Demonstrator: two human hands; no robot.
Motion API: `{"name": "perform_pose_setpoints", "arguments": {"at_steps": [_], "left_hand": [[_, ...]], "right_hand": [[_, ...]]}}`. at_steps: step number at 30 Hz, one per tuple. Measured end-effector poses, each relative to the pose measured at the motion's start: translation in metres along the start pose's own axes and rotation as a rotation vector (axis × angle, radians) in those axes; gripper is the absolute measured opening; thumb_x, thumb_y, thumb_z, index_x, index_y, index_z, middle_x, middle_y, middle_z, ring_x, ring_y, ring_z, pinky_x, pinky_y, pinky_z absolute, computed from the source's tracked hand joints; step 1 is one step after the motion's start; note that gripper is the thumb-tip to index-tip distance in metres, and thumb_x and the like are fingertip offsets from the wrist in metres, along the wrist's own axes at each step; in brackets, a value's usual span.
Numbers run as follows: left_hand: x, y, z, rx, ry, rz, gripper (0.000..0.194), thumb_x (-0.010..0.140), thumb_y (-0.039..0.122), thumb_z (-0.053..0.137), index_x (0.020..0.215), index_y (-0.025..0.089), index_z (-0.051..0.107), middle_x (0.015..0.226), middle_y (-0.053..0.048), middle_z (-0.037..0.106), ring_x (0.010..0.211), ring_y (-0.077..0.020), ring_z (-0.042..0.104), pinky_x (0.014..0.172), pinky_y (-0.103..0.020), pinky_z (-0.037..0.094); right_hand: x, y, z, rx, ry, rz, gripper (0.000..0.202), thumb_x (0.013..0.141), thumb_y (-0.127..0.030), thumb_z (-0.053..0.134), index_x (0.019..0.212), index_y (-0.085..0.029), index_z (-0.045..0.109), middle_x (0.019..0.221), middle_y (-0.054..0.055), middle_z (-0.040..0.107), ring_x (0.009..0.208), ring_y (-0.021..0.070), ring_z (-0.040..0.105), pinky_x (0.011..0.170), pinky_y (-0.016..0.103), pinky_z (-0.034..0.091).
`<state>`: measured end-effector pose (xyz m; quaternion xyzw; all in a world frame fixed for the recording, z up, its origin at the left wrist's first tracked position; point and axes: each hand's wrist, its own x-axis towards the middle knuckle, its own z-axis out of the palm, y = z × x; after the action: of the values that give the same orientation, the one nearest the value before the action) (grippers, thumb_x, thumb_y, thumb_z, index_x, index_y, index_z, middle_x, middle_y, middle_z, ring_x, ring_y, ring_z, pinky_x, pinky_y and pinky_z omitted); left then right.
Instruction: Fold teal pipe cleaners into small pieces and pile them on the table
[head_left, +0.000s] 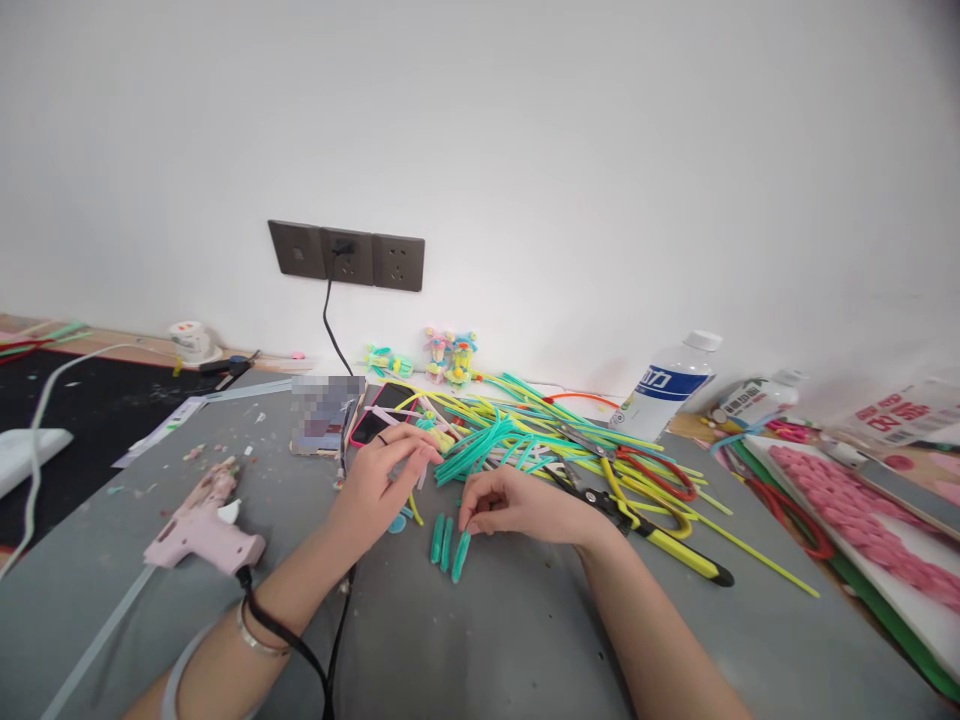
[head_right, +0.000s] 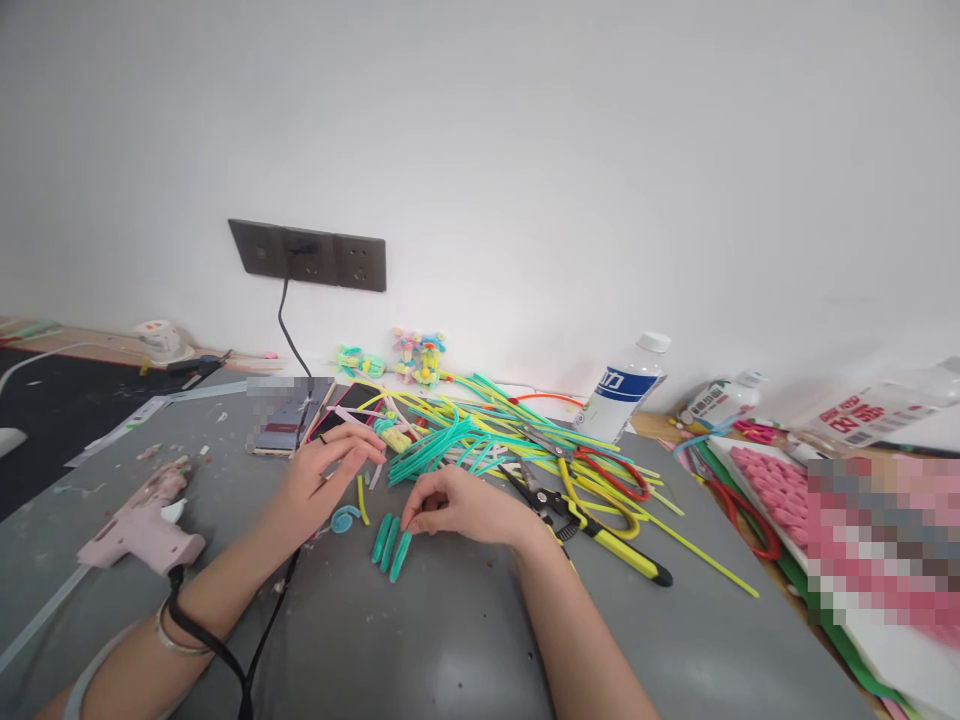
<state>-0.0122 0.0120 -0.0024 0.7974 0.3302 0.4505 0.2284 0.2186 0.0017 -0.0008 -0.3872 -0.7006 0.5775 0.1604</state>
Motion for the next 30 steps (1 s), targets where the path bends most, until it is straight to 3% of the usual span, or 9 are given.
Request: {"name": "perform_pose_setpoints", "arguments": {"at_steps": [6,14,19,24,30], "left_hand": [[-0.001,-0.001,0.002,-0.022,-0.019,0.009,0.031,0.102,0.02,0.045,0.086,0.017,0.071,0.097,-0.007,0.069,0.094,-0.018,0.067,0.085,-0.027,0.05],[-0.001,0.001,0.001,0.065,-0.055,0.038,0.029,0.102,0.02,0.045,0.088,0.017,0.07,0.098,-0.007,0.069,0.094,-0.0189,0.066,0.085,-0.03,0.051],[-0.002,0.001,0.003,0.259,-0.205,0.075,0.027,0.098,0.017,0.049,0.08,0.018,0.069,0.094,-0.007,0.07,0.091,-0.022,0.065,0.083,-0.035,0.052],[-0.006,-0.001,0.006,0.338,-0.401,0.075,0.04,0.094,0.014,0.052,0.056,0.019,0.064,0.095,-0.007,0.072,0.094,-0.0241,0.066,0.097,-0.044,0.05],[-0.009,0.004,0.006,0.324,-0.501,0.034,0.037,0.095,0.014,0.053,0.063,0.019,0.069,0.112,-0.007,0.07,0.11,-0.0264,0.062,0.101,-0.045,0.047]], "right_hand": [[0.005,0.001,0.003,0.024,0.053,-0.016,0.014,0.081,-0.03,0.07,0.081,-0.017,0.075,0.08,0.002,0.065,0.064,0.013,0.055,0.06,0.024,0.045],[0.007,-0.001,0.008,0.021,0.104,0.07,0.008,0.076,-0.02,0.067,0.084,-0.018,0.065,0.069,-0.002,0.062,0.057,0.0117,0.054,0.054,0.022,0.043],[0.004,-0.003,0.008,-0.09,0.134,0.102,0.008,0.075,-0.013,0.065,0.081,-0.018,0.063,0.066,-0.003,0.059,0.06,0.0122,0.055,0.055,0.021,0.041],[0.004,0.0,0.013,-0.159,0.151,0.072,0.012,0.073,-0.012,0.069,0.076,-0.019,0.06,0.064,-0.005,0.054,0.059,0.0114,0.05,0.054,0.021,0.037],[0.005,0.0,0.017,-0.215,0.189,0.063,0.016,0.073,-0.008,0.067,0.07,-0.019,0.055,0.062,-0.006,0.051,0.059,0.0114,0.048,0.054,0.021,0.034]]}}
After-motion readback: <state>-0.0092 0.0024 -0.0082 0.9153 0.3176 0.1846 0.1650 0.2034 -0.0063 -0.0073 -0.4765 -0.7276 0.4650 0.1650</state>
